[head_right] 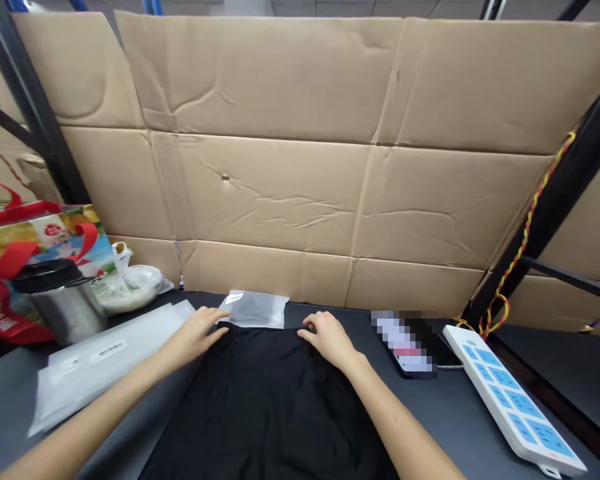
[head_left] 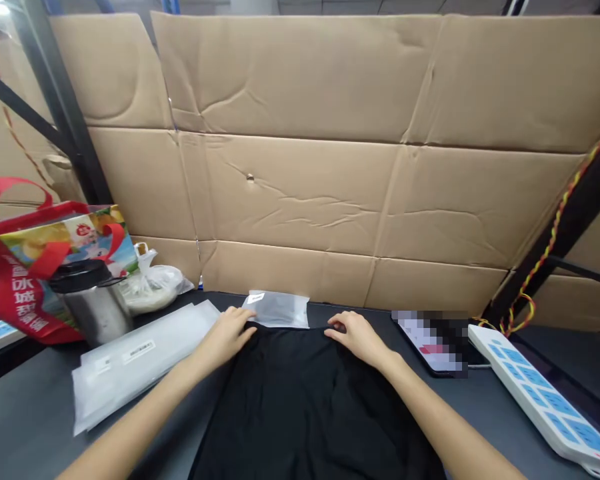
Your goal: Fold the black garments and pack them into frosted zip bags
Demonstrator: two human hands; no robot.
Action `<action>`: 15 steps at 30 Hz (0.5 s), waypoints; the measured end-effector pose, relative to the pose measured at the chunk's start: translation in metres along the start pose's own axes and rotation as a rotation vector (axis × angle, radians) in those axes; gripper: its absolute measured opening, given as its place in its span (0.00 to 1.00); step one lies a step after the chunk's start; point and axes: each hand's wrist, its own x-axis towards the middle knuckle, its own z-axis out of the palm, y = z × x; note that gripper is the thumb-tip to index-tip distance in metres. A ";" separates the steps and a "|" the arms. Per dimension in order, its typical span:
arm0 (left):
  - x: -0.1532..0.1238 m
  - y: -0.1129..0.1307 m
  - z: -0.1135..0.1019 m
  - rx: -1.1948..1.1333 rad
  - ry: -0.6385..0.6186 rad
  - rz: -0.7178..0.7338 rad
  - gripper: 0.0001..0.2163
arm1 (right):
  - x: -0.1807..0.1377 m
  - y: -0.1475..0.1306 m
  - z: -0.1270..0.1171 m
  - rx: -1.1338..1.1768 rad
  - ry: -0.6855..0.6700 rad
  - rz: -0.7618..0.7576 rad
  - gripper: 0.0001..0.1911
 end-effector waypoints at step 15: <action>-0.058 -0.006 -0.012 -0.101 -0.144 0.186 0.06 | -0.065 -0.029 -0.015 0.091 -0.065 -0.230 0.06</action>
